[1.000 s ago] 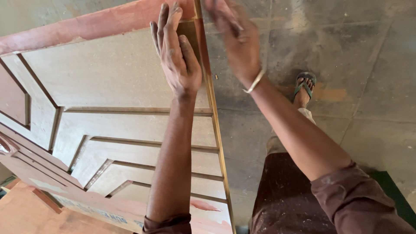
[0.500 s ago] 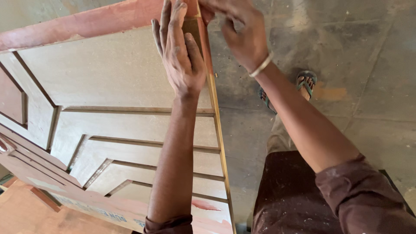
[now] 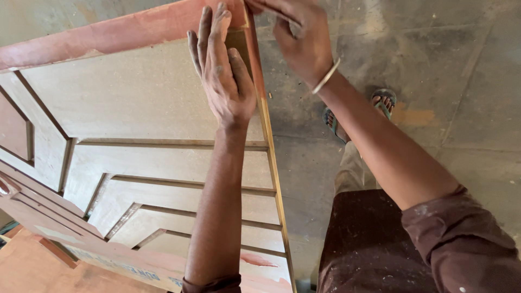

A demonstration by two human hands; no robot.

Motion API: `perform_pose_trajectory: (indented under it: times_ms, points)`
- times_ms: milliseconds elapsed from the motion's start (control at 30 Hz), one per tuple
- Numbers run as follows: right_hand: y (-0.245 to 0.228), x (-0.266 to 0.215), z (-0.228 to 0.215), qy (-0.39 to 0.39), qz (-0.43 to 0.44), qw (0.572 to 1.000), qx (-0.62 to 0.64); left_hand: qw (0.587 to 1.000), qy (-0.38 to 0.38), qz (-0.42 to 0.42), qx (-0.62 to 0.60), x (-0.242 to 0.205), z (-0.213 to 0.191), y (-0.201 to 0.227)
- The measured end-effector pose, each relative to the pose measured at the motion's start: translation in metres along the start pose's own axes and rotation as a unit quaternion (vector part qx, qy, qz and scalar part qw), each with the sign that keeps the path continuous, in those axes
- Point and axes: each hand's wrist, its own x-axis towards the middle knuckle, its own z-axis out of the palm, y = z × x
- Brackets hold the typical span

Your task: The person applies a pinkish wood filler to the edges and grooves of a large wooden panel using a small putty knife. They repeatedly scoop filler from a container and spread it along the panel's contours, smoothing the surface with the tool.

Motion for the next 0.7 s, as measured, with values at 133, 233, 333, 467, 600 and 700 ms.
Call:
perform_pose_trajectory:
  times_ms: [133,233,333,467,600,700]
  points:
    - [-0.021,-0.012,-0.012,-0.01,-0.025,0.998,-0.059,1.0,-0.001,-0.003,-0.003,0.002,0.0,0.001]
    - [-0.024,0.0,-0.014,-0.009,0.033,0.999,0.025,1.0,-0.001,-0.005,0.003,0.001,-0.001,0.003]
    - [-0.027,0.009,-0.004,0.016,0.049,0.999,-0.013,1.0,0.0,-0.002,0.0,0.0,0.0,0.003]
    - [-0.037,-0.013,0.003,0.008,0.035,0.995,-0.091,1.0,0.005,-0.004,-0.005,-0.001,0.002,0.0]
    - [-0.033,-0.024,-0.011,-0.023,0.039,0.993,0.112,1.0,0.01,-0.005,-0.01,-0.001,0.003,-0.001]
    - [-0.032,-0.023,-0.009,0.008,0.027,0.985,0.17,1.0,0.015,-0.004,-0.015,0.0,0.002,-0.001]
